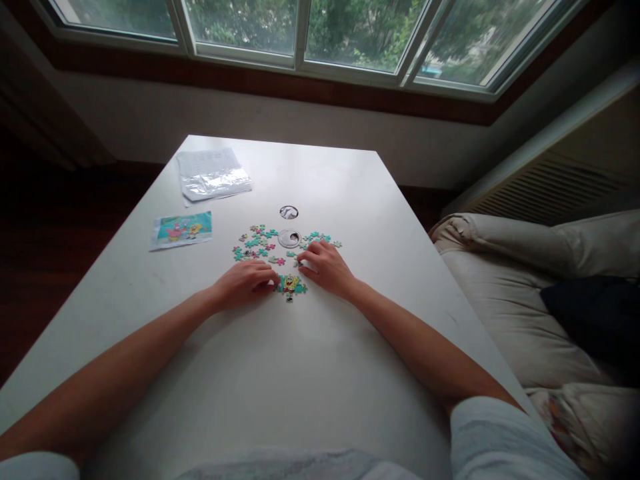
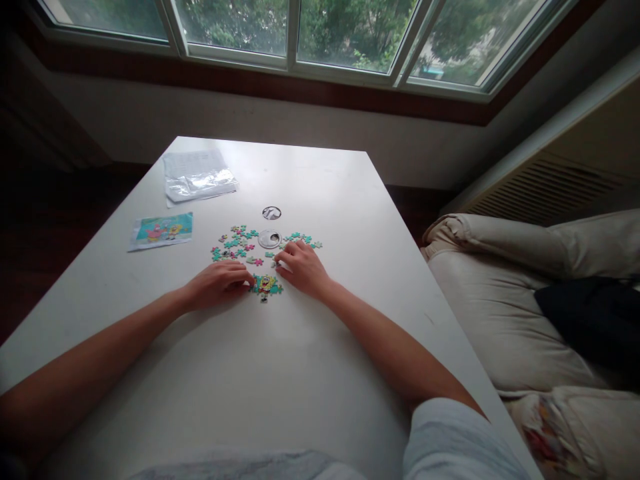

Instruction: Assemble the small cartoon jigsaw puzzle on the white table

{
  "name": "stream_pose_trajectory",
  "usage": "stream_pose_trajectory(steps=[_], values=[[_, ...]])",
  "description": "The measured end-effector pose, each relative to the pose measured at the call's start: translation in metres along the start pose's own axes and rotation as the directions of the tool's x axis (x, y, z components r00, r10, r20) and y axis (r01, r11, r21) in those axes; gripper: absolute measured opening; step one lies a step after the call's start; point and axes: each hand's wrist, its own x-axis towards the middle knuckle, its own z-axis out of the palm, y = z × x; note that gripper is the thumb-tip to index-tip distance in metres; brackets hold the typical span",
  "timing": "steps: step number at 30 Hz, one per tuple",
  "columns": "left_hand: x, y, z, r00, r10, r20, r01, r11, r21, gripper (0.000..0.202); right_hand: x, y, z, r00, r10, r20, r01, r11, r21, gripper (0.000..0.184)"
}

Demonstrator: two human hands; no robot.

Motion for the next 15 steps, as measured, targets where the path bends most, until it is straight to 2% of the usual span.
stream_pose_trajectory(steps=[6,10,15], values=[[0.0001,-0.0001,-0.0005,1.000,-0.002,0.011,0.002,1.000,0.012,0.019,0.0004,0.0030,0.0009,0.999,-0.035,-0.002,0.035,0.999,-0.001,0.024],[-0.0005,-0.0013,0.0005,1.000,-0.001,0.007,0.001,1.000,0.007,0.020,-0.0004,0.0025,0.0010,1.000,0.006,-0.027,-0.006,1.000,0.007,0.012],[-0.0010,-0.0015,0.0015,1.000,-0.001,0.004,0.001,1.000,0.001,0.020,-0.0006,-0.0022,0.0033,0.998,0.068,-0.015,-0.069,0.997,-0.038,0.024]])
